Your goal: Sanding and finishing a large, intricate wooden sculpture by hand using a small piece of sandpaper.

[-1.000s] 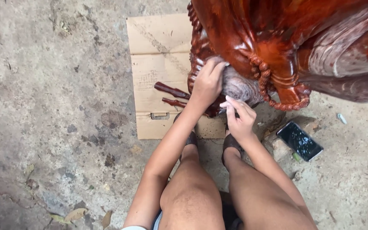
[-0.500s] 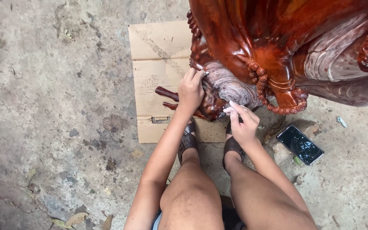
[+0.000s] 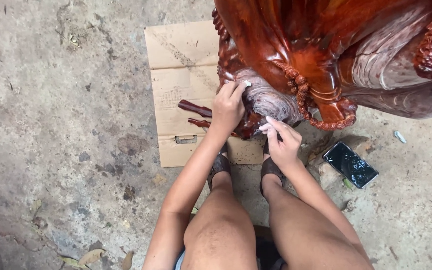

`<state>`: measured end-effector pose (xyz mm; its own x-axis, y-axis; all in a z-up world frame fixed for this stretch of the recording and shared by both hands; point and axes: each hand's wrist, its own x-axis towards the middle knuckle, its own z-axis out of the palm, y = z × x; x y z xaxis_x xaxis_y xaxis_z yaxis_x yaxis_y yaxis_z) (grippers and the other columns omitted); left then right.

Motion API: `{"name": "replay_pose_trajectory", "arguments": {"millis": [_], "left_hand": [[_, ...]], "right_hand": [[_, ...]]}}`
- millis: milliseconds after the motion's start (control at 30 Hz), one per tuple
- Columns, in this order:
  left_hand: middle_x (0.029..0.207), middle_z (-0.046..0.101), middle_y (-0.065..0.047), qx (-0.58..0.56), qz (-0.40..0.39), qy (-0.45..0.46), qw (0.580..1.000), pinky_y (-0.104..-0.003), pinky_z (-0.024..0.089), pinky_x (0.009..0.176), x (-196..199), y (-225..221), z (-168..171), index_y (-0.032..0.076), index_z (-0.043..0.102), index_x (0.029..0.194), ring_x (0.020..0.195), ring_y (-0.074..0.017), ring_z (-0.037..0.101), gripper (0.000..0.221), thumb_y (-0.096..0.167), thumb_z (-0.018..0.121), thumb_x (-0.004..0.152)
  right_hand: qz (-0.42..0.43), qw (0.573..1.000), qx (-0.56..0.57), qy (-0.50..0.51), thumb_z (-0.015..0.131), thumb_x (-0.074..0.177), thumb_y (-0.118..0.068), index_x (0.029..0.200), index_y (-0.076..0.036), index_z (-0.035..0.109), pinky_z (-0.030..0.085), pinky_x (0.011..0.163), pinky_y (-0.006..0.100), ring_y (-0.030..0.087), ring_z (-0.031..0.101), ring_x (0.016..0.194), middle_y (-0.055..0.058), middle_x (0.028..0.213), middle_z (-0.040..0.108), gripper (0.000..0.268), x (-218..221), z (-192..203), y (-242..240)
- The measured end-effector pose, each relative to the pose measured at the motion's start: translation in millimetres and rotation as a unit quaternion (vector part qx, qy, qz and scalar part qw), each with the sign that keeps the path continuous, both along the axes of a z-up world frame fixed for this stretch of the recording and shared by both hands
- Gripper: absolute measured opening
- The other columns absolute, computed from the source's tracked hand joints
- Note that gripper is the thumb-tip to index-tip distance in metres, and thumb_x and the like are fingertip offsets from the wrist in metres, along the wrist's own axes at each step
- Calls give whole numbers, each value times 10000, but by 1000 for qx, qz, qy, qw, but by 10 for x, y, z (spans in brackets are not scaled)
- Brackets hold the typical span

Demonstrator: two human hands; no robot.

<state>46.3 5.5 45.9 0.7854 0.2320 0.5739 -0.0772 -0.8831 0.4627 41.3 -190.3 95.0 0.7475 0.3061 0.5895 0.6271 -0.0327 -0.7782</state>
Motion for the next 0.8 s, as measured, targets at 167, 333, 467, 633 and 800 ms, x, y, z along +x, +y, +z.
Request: {"name": "replay_pose_trajectory", "arguments": {"millis": [167,333,467,633,800], "left_hand": [[907,614,-39,-14,1,-31,999,-339,568,757,204,96,-64,117,713,1005,848,-258,661,332,-91,559,796],[880,615,-58,-42,31,-16,999,-366,563,730,130,143,67,109,713,1008,807,-288,663,339,-112,566,797],[874,596,-30,-84,8,-46,995,-360,570,719,445,-121,-105,135,709,1004,818,-279,660,337,-94,588,788],[897,601,-71,-96,-2,-24,995,-381,574,742,124,62,-32,105,699,1043,851,-326,671,375,-125,582,771],[852,600,-37,-64,13,-32,997,-371,563,692,250,-75,-28,120,711,982,786,-292,668,296,-94,607,806]], "right_hand": [[4,1000,-2,-11,667,931,103,1103,96,771,595,664,425,325,732,639,132,751,764,202,-33,-29,104],[-5,1000,-1,-22,660,931,113,1096,97,762,592,651,439,340,724,635,146,762,763,195,40,61,98],[-14,1000,-11,-12,658,944,96,1096,74,766,590,634,442,330,725,638,129,767,769,188,13,66,129],[-12,1000,-10,-24,678,924,89,1088,62,778,602,659,420,309,736,649,108,771,777,194,-21,127,74],[-13,1000,-9,-4,643,953,87,1109,76,765,597,638,421,301,738,653,117,784,775,199,-35,-39,18]]}}
